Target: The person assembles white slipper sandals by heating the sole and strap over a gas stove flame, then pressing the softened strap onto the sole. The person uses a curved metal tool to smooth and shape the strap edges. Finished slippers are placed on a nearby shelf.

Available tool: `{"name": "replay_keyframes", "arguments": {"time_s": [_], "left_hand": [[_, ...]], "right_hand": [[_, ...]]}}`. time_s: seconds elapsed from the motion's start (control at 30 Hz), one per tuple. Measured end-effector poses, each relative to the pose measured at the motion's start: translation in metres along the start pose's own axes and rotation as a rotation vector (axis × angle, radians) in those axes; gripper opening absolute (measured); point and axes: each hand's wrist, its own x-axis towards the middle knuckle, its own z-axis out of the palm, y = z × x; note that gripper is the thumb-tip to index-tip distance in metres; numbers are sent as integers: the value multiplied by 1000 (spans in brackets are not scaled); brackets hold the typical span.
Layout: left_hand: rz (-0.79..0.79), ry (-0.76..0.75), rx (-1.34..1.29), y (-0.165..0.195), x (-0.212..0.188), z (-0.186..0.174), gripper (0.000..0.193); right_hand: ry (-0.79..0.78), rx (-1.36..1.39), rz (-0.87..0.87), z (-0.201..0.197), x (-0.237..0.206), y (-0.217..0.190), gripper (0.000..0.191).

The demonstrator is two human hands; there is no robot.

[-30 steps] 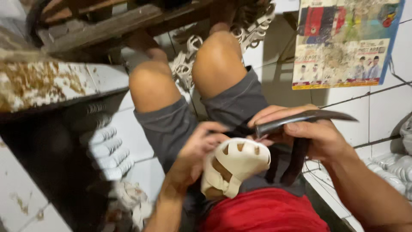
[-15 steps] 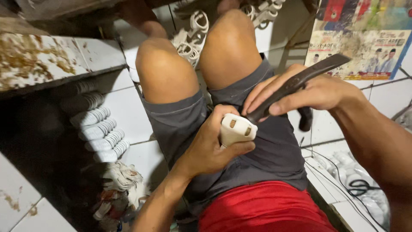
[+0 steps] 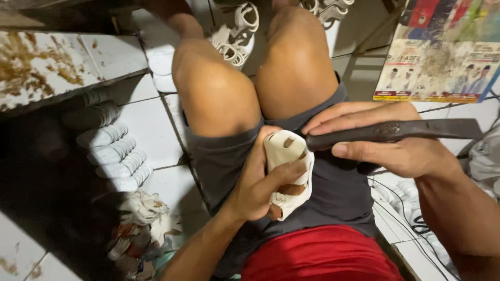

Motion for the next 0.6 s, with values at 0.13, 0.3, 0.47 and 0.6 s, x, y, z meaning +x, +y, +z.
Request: {"name": "replay_keyframes", "arguments": {"time_s": [0.13,0.3,0.47,0.6], "left_hand": [[-62,19,-142,-5,1,-1,36],[87,4,-256,-14,6,4,29],[141,119,-209,-22,12,7,29],[102,23,-395,-21,10,6,25]], "right_hand": [[29,100,22,2,-4,-1,32],[129,-68,7,24,-12,-16,34],[219,-147,-19,38,-19,-11,30],[202,-24,188,33,-35,-3,34]]}}
